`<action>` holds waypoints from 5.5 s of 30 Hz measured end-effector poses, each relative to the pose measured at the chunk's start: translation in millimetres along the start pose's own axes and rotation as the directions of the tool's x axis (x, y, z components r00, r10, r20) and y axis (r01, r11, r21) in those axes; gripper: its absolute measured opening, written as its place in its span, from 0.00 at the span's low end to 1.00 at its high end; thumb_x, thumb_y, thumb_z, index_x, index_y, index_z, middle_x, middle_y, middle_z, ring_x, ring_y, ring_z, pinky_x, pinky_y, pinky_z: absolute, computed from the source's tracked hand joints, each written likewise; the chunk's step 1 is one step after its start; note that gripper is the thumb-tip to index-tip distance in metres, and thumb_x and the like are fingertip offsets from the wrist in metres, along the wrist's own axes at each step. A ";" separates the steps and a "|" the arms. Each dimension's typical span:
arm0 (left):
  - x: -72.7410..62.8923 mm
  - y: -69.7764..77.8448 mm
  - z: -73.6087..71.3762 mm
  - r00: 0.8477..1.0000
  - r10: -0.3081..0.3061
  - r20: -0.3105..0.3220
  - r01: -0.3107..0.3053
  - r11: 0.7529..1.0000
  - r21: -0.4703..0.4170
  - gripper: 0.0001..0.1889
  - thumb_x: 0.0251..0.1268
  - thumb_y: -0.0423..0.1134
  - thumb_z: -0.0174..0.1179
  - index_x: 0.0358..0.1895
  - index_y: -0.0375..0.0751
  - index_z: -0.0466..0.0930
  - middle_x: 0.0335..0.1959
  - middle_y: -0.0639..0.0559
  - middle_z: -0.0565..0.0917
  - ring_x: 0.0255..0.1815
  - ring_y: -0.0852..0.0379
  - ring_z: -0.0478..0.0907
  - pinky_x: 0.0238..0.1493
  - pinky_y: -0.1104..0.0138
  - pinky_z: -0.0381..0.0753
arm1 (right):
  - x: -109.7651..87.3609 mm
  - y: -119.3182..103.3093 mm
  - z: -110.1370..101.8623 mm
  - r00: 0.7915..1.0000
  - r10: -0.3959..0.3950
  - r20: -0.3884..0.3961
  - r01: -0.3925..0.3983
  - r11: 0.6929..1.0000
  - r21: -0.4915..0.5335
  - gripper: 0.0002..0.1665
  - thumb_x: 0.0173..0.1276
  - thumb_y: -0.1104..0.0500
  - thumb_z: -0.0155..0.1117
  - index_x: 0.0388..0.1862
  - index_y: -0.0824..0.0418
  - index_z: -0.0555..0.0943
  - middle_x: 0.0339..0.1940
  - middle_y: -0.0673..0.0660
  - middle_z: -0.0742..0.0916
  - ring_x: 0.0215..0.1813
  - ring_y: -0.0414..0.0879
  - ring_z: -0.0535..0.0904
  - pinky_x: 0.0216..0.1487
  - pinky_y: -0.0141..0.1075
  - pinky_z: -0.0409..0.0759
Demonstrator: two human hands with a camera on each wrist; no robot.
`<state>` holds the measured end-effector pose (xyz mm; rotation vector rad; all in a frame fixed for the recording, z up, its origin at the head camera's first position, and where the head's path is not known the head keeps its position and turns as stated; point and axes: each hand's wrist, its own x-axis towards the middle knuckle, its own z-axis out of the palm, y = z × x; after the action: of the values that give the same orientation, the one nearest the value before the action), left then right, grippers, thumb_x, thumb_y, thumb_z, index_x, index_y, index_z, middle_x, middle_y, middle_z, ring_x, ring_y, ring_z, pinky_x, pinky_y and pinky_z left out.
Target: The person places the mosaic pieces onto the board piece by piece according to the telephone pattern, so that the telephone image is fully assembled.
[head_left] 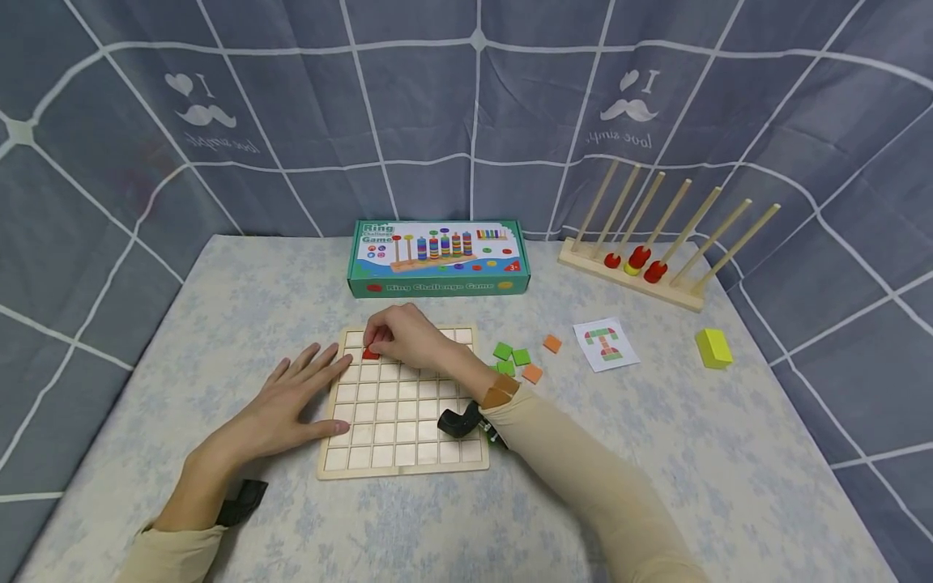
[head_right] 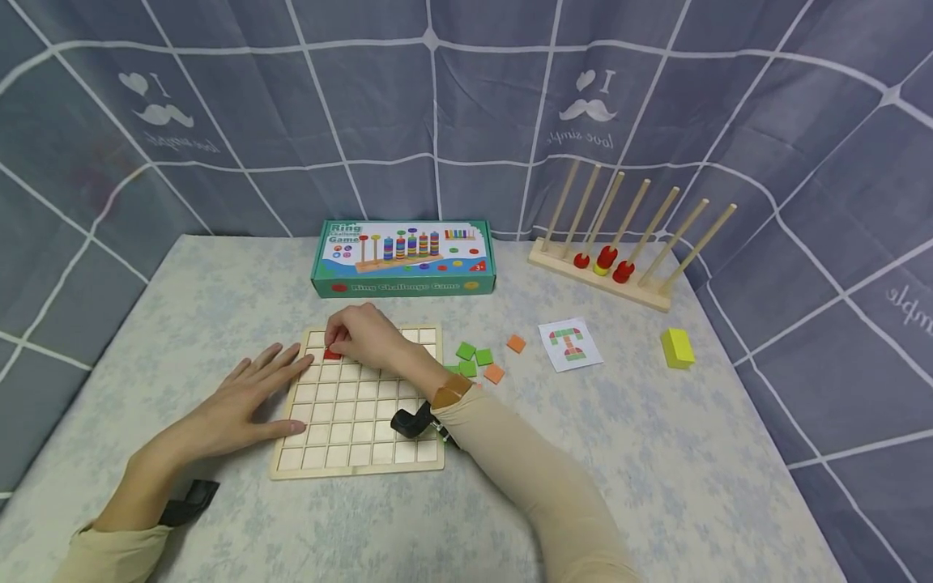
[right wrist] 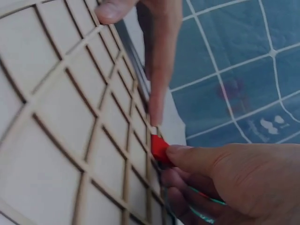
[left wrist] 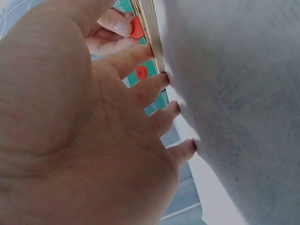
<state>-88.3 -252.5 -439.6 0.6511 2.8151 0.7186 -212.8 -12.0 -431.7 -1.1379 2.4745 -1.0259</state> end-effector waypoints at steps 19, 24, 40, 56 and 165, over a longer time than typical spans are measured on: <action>2.9 -0.2 2.9 1.000 0.012 -0.004 -0.012 1.000 0.003 0.53 0.61 0.63 0.73 0.84 0.44 0.59 0.85 0.34 0.56 0.86 0.27 0.44 0.76 0.27 0.44 | -35.2 -11.1 -6.8 0.997 -0.024 0.070 0.048 0.933 -0.358 0.17 0.79 0.56 0.66 0.62 0.55 0.88 0.61 0.52 0.87 0.65 0.47 0.79 0.66 0.35 0.79; 0.8 -0.3 5.6 1.000 0.010 -0.013 -0.010 1.000 -0.004 0.54 0.60 0.64 0.74 0.84 0.42 0.60 0.85 0.33 0.56 0.86 0.26 0.44 0.77 0.26 0.44 | -62.6 0.1 -26.8 0.999 0.022 0.029 -0.013 0.959 -0.282 0.16 0.79 0.58 0.66 0.61 0.58 0.87 0.61 0.54 0.86 0.67 0.49 0.79 0.66 0.40 0.80; 3.1 -2.9 3.5 0.999 0.026 -0.023 -0.026 1.000 0.002 0.56 0.58 0.65 0.75 0.84 0.44 0.59 0.85 0.34 0.56 0.87 0.29 0.43 0.80 0.30 0.41 | -161.3 72.2 -102.4 0.930 0.250 -0.268 -0.270 0.962 -0.039 0.16 0.73 0.65 0.71 0.58 0.64 0.88 0.56 0.62 0.89 0.54 0.57 0.85 0.55 0.51 0.87; 4.6 -0.7 0.4 0.999 0.025 -0.022 -0.025 1.000 0.000 0.54 0.60 0.63 0.74 0.84 0.44 0.59 0.85 0.34 0.56 0.86 0.27 0.44 0.77 0.27 0.43 | -182.6 91.6 -129.3 0.874 0.445 -0.193 -0.469 0.878 -0.097 0.15 0.60 0.62 0.82 0.46 0.62 0.89 0.37 0.54 0.89 0.42 0.49 0.82 0.46 0.41 0.80; -0.3 1.5 -1.5 1.000 0.000 -0.009 0.000 1.000 0.000 0.51 0.62 0.62 0.73 0.84 0.46 0.60 0.86 0.37 0.56 0.86 0.28 0.45 0.77 0.27 0.44 | -134.3 76.3 -86.7 0.973 0.213 -0.084 -0.222 0.967 -0.122 0.11 0.67 0.59 0.79 0.47 0.57 0.91 0.43 0.51 0.89 0.46 0.46 0.83 0.50 0.42 0.83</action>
<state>-87.9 -252.1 -437.6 0.6491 2.8239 0.7230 -207.0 165.1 -430.8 -0.8512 2.6838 -0.8675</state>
